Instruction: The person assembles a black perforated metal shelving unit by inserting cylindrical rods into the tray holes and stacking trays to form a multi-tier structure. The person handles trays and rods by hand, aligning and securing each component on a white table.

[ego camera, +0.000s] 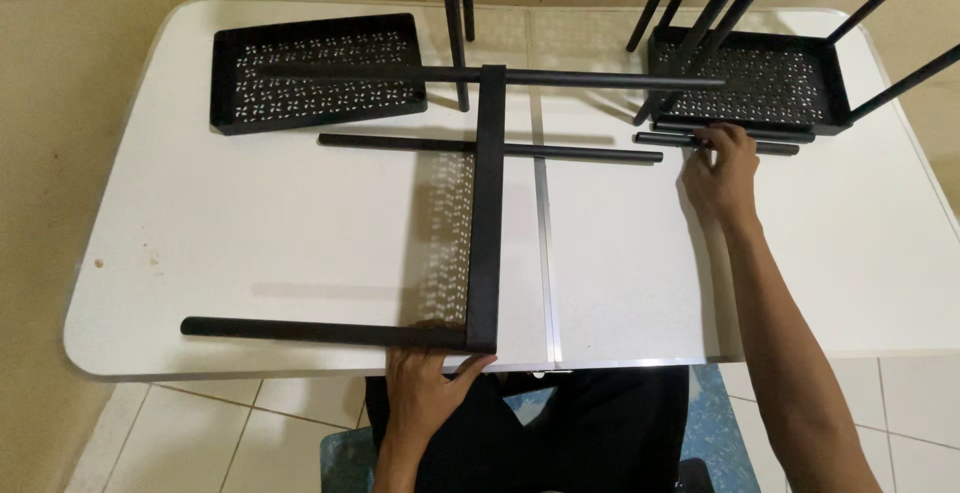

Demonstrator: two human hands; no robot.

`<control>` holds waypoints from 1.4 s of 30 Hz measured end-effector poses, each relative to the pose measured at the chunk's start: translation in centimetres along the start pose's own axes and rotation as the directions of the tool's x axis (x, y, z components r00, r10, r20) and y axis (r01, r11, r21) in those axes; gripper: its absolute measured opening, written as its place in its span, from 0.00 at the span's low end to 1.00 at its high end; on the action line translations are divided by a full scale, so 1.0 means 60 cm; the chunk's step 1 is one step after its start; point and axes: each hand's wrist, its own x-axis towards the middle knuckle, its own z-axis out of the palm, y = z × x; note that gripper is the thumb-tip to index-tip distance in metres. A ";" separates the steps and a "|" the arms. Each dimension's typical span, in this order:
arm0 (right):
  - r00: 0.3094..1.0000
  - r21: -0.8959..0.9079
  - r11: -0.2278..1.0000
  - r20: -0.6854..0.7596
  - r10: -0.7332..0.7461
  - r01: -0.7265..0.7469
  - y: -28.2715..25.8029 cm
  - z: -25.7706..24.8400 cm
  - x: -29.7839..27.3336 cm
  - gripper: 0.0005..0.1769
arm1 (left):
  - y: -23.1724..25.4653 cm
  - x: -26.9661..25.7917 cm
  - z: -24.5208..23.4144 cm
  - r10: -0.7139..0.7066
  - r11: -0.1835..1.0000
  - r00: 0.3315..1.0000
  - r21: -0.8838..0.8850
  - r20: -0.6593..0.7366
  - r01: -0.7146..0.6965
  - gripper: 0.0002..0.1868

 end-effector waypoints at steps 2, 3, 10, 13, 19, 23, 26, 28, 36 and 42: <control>0.998 -0.173 0.983 0.001 -0.068 0.067 -0.003 0.000 -0.012 0.19 | 0.006 0.002 -0.003 -0.036 0.999 0.999 -0.020 0.004 0.036 0.22; 1.000 -0.168 0.985 0.003 -0.028 0.028 -0.009 0.002 -0.018 0.17 | 0.008 0.002 -0.005 -0.051 0.998 0.998 -0.031 0.029 0.052 0.22; 0.991 -0.218 0.972 0.077 0.106 -0.087 -0.039 -0.047 -0.061 0.09 | 0.015 0.013 -0.023 -0.080 0.992 0.989 -0.085 0.127 0.091 0.18; 0.990 -0.293 0.950 0.056 0.129 -0.107 -0.044 -0.082 -0.104 0.06 | 0.012 0.010 -0.028 -0.115 0.984 0.974 -0.112 0.197 0.139 0.15; 0.953 -0.058 0.958 0.095 0.287 -0.282 -0.112 -0.131 -0.204 0.12 | -0.008 0.003 -0.024 -0.022 0.981 0.987 -0.185 0.157 0.052 0.13; 0.946 -0.063 0.970 0.214 0.242 -0.234 -0.242 -0.130 -0.265 0.12 | -0.020 0.006 -0.024 -0.048 0.968 0.963 -0.226 0.265 0.111 0.13; 0.930 0.162 0.976 0.360 0.076 -0.142 -0.323 -0.128 -0.284 0.14 | -0.018 0.012 -0.026 -0.065 0.951 0.969 -0.280 0.236 0.132 0.15; 0.907 0.231 0.964 0.420 0.026 -0.135 -0.365 -0.126 -0.287 0.14 | -0.014 0.021 -0.029 -0.096 0.951 0.959 -0.259 0.266 0.167 0.14; 0.853 0.257 0.952 0.523 0.006 -0.164 -0.433 -0.125 -0.287 0.13 | -0.005 0.023 -0.034 -0.078 0.947 0.975 -0.291 0.210 0.138 0.13; 0.876 0.256 0.962 0.480 -0.042 -0.094 -0.436 -0.123 -0.285 0.14 | -0.010 0.021 -0.027 -0.108 0.944 0.968 -0.284 0.225 0.171 0.12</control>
